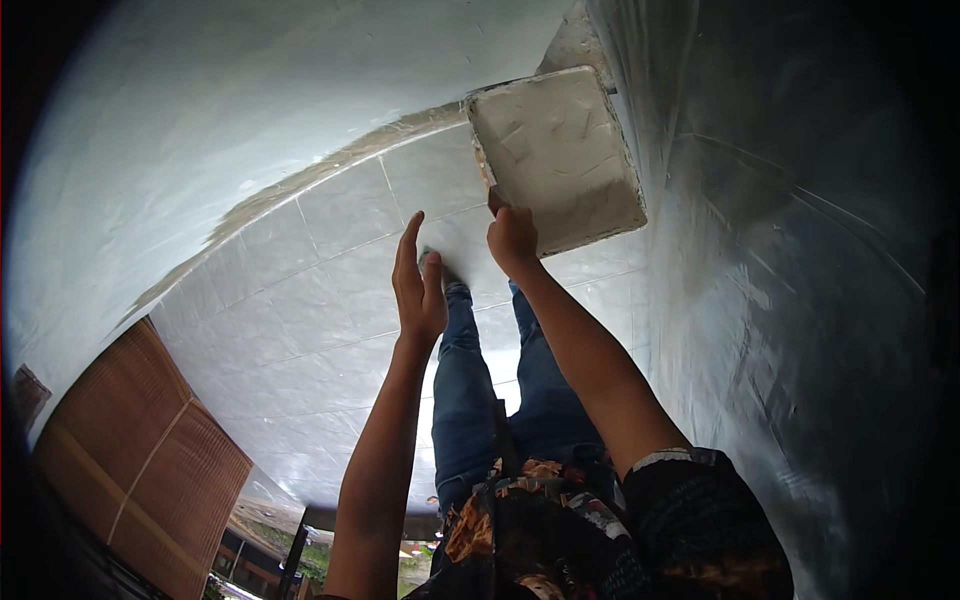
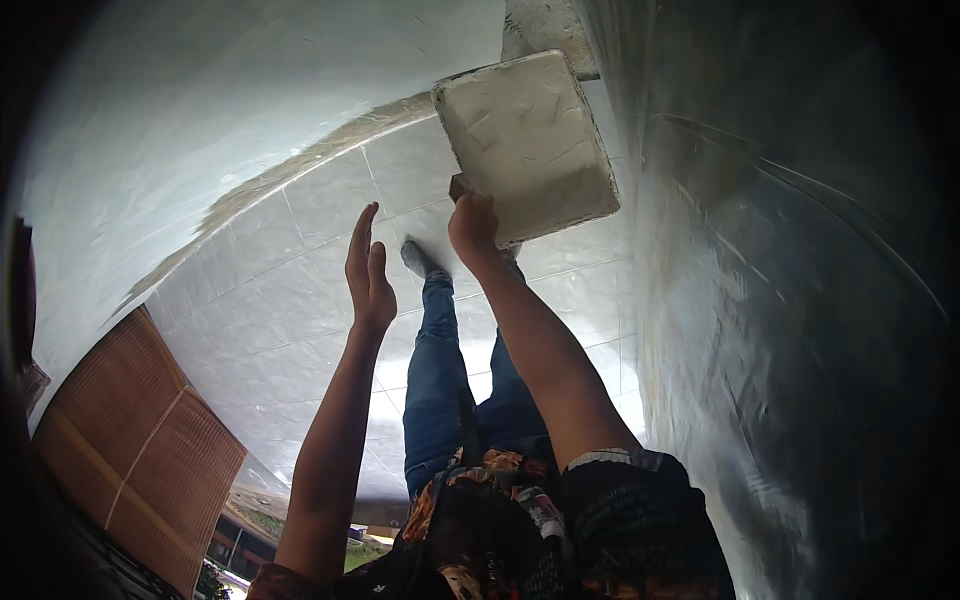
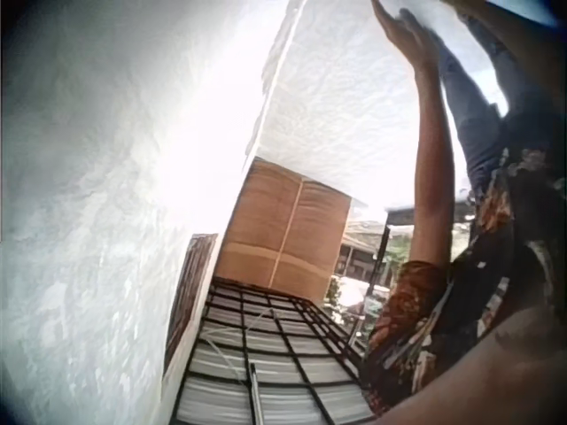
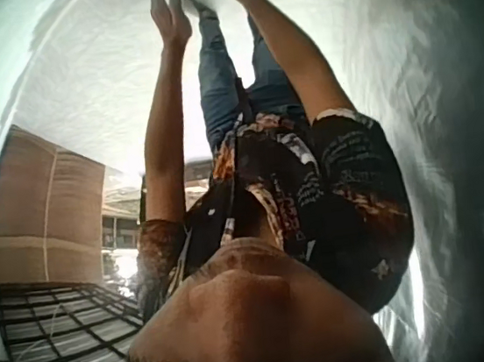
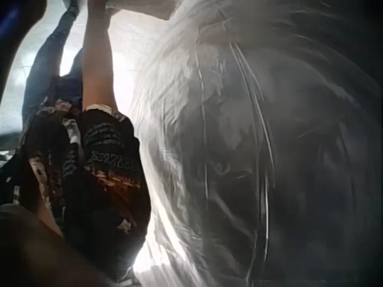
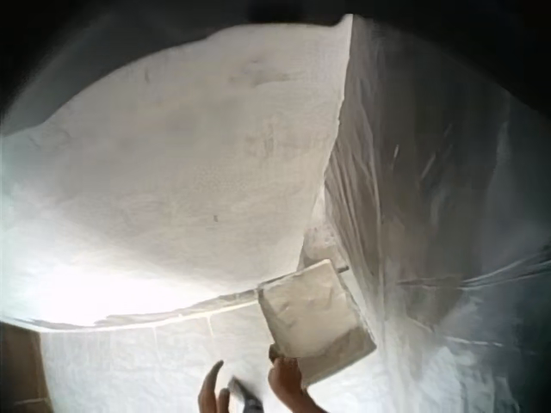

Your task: The person applies wall putty to a damaged section of a wall using a putty knife, smoothing the putty onto the surface.

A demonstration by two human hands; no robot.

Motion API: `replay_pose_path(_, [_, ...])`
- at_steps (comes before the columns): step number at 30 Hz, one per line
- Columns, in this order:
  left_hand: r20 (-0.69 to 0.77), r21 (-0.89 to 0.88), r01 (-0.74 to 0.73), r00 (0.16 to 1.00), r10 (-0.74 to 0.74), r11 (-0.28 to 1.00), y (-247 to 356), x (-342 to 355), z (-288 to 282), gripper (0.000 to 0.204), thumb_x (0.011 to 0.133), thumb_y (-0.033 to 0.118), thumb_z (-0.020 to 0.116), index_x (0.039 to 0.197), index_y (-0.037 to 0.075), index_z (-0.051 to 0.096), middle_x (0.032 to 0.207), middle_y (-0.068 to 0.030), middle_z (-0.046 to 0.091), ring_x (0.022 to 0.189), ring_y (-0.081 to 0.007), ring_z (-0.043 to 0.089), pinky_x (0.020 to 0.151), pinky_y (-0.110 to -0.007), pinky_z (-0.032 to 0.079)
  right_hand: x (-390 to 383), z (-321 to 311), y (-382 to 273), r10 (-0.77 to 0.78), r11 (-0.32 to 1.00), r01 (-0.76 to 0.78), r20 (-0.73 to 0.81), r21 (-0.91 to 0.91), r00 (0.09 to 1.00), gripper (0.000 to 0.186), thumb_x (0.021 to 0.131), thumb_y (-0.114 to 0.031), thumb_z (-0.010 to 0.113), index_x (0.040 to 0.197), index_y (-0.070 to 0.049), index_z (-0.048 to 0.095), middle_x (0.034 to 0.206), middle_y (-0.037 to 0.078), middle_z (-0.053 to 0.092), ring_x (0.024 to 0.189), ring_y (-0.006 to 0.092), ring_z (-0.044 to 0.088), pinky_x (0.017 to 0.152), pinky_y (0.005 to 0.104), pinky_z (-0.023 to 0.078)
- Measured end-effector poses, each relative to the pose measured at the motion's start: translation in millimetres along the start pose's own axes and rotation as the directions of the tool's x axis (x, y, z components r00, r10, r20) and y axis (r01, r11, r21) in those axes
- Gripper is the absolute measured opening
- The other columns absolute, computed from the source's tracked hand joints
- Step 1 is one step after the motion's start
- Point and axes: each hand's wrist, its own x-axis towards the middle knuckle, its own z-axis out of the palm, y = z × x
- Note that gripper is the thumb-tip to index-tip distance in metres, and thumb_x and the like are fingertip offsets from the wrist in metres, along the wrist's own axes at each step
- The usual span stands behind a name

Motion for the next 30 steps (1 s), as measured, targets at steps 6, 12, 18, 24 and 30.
replay_pose_path(6, [0.003,-0.039,0.013,1.000,-0.012,0.999,-19,-15,-7,0.057,0.102,0.030,0.041,0.145,-0.006,0.042,0.146,-0.0274,0.048,0.139,-0.0411,0.043,0.116,-0.046,0.032,-33,5,-21,-0.038,0.994,0.034,-0.039,-0.107,0.998,0.013,0.083,-0.005,0.064,0.093,0.002,0.066,0.096,0.019,0.065,0.098,0.0341,0.063,0.079,0.0385,0.058])
replay_pose_path(12, [-0.010,-0.012,0.039,0.999,-0.039,0.999,-11,-11,-19,0.056,0.102,0.030,0.041,0.145,-0.005,0.044,0.147,-0.0257,0.049,0.140,-0.0391,0.043,0.116,-0.046,0.031,-84,-13,-25,-0.218,0.966,0.201,0.094,0.161,0.972,0.011,0.083,-0.005,0.062,0.088,0.005,0.064,0.086,0.020,0.066,0.084,0.0348,0.066,0.074,0.0383,0.059])
replay_pose_path(18, [-0.036,-0.028,0.013,0.999,-0.014,1.000,-21,-12,-18,0.055,0.102,0.028,0.042,0.145,-0.005,0.044,0.147,-0.0249,0.049,0.142,-0.0374,0.042,0.118,-0.046,0.029,-57,-26,7,0.357,-0.417,-0.343,0.498,0.842,0.790,0.013,0.095,-0.019,0.069,0.092,-0.009,0.062,0.082,0.001,0.060,0.080,0.0164,0.062,0.078,0.0375,0.057])
replay_pose_path(24, [0.029,-0.036,0.059,0.998,-0.058,0.998,-14,-19,-1,0.056,0.101,0.028,0.044,0.146,-0.004,0.043,0.147,-0.0256,0.048,0.141,-0.0391,0.042,0.116,-0.047,0.031,-56,25,18,0.353,-0.767,-0.164,0.621,0.620,0.700,0.021,0.094,-0.024,0.072,0.089,-0.014,0.055,0.075,0.000,0.051,0.080,0.0159,0.059,0.067,0.0325,0.048])
replay_pose_path(30, [0.051,-0.028,0.047,0.998,-0.046,0.998,-21,-25,0,0.056,0.101,0.028,0.044,0.146,-0.004,0.043,0.148,-0.0254,0.048,0.141,-0.0395,0.042,0.116,-0.047,0.031,-86,66,-35,0.212,-0.922,-0.092,0.687,0.377,0.695,0.018,0.093,-0.023,0.073,0.098,-0.017,0.057,0.074,0.001,0.055,0.071,0.0173,0.059,0.064,0.0316,0.050])
